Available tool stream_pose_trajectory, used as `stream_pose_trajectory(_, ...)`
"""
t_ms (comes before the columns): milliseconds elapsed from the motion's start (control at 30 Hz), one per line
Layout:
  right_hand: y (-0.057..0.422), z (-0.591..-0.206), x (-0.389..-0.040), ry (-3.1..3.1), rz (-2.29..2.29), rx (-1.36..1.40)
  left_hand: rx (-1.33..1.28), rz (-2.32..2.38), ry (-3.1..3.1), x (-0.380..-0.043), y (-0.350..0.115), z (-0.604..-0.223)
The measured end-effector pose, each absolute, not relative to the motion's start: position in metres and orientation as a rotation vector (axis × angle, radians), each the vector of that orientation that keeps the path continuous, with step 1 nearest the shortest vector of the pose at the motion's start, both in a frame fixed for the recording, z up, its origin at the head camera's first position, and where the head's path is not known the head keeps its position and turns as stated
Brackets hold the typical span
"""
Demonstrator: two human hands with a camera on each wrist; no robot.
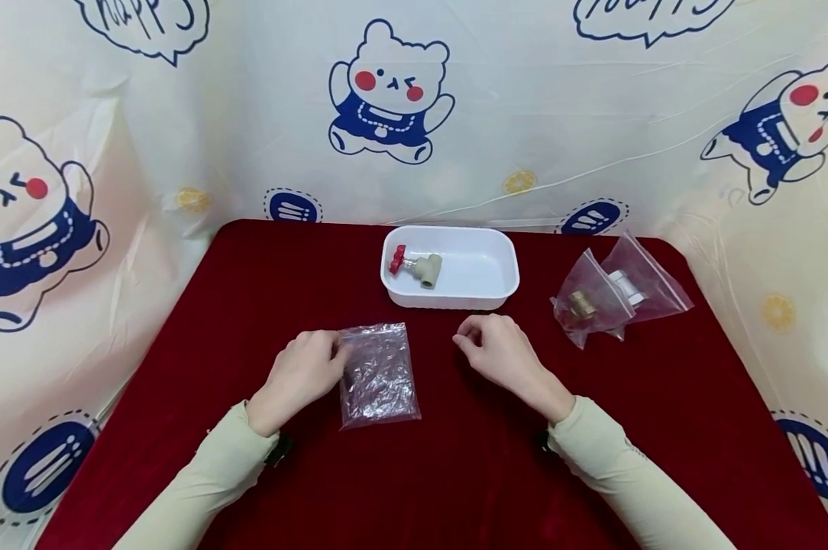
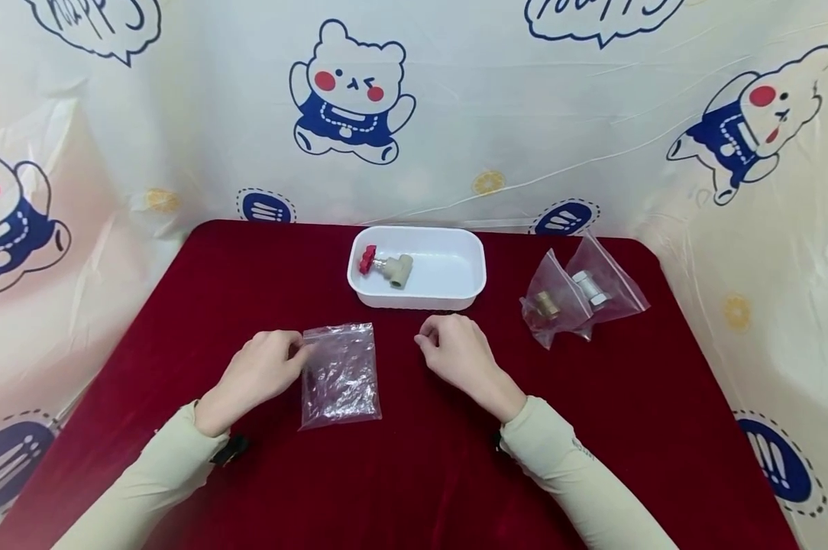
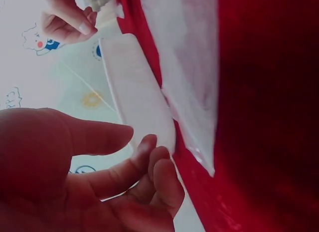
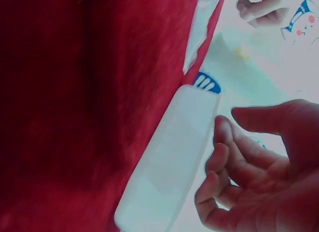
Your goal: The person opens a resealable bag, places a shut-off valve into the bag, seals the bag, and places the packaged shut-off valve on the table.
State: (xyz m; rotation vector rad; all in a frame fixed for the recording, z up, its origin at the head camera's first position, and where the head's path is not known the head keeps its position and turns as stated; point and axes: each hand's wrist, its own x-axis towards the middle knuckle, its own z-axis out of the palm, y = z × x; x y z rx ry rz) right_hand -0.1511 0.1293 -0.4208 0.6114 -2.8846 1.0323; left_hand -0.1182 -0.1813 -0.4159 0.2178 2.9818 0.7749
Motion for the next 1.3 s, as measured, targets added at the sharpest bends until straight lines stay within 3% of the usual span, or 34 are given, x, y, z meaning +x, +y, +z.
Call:
stream_pose_trajectory(567, 0.086, -0.432, -0.139, -3.171, 0.893, 0.822, 0.149, 0.562, 2.856, -0.112, -0.183, -0.429)
stream_pose_trajectory(1300, 0.086, -0.433, -0.136, -3.219, 0.89, 0.842, 0.181, 0.484, 2.766, -0.113, -0.165, -0.428)
